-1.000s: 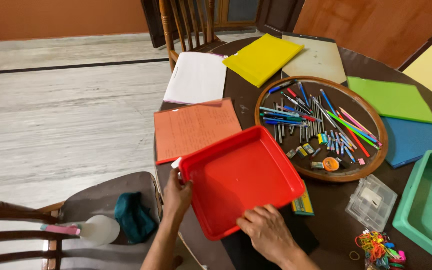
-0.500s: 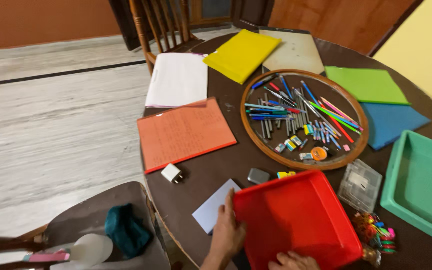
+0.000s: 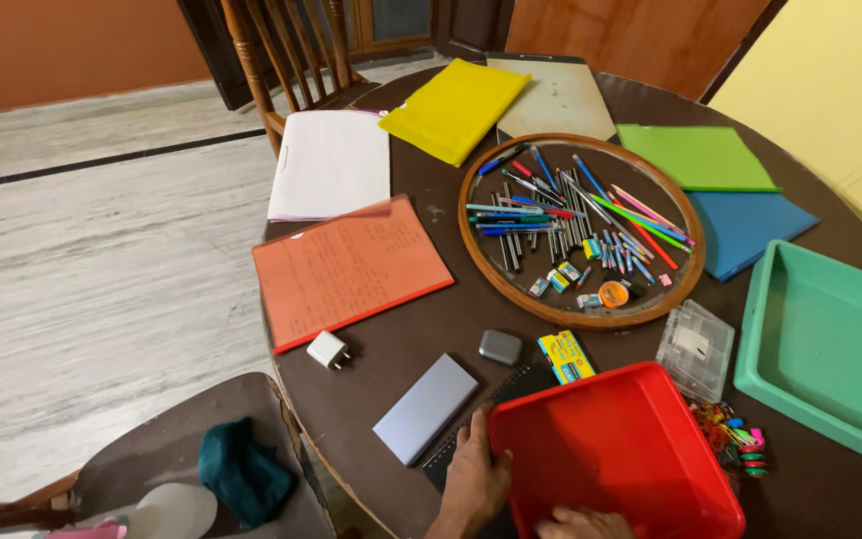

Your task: The person organizes stationery items on a round table. They place a blue cloth and a spray bottle on a chair, then put a power bank, notebook, charger, and small box into a red tray. They stack several folders and notebooks on the table.

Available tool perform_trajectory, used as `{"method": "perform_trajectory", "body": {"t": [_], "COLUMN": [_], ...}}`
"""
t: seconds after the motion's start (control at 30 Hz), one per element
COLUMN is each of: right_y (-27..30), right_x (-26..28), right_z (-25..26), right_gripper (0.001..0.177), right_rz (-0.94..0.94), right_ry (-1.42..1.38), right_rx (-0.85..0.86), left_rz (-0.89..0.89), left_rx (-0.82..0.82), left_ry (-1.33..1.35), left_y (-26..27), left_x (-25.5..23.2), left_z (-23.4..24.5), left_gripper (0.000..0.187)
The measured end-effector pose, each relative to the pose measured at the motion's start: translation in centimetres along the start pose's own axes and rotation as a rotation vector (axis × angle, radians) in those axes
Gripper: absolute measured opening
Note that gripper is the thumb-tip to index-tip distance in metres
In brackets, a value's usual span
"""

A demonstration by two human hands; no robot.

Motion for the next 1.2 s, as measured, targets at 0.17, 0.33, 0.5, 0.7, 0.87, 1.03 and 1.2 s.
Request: {"method": "perform_trajectory", "body": {"t": [0.17,0.33,0.5,0.7,0.87,1.03,1.2], "right_y": [2.3,5.0,8.0,8.0,7.1,5.7,3.9], "right_x": [4.1,6.8,8.9,9.9,10.8,10.4,9.9], "right_z": [7.2,12.5,17.0,19.1,18.8,18.5,18.2], "right_gripper": [0.034,0.054,0.052,0.054,0.063,0.053,0.050], "right_rz": [-0.126,-0.014,-0.060,-0.043,-0.075,-0.043,-0.065], "right_ry": [-0.069,-0.136,-0.220,-0.349,-0.415,-0.479,-0.639], "right_rx": [0.101,-0.077,-0.212,-0.387,-0.406,-0.502,-0.533], "left_rz": [0.028,0.025,0.085,0.020,0.038,0.000,-0.074], "left_rx": [-0.012,-0.148,-0.276,-0.348,-0.313,-0.214,-0.253], "left_ry": [0.033,-0.157,-0.311,-0.626,-0.671,-0.742,-0.686], "left_y": [0.5,0.9,1.1,-1.7,-3.9,-4.3,-4.7], "left_x": [0.7,1.1,2.1,4.7,5.1,4.0,3.8], "left_z": [-0.1,2.2,5.8,5.1,5.2,6.2,7.5], "left_gripper": [0.041,0.028,0.029,0.069,0.073,0.084,0.082]}}
Point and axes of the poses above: each hand's wrist, its own y-axis away from the middle knuckle, its own z-axis out of the back of the hand, x = y × z, the point moved 3 cm from there along -y, towards the middle knuckle, and after that the axes turned 6 degrees about -y, right-handed, at the moved point
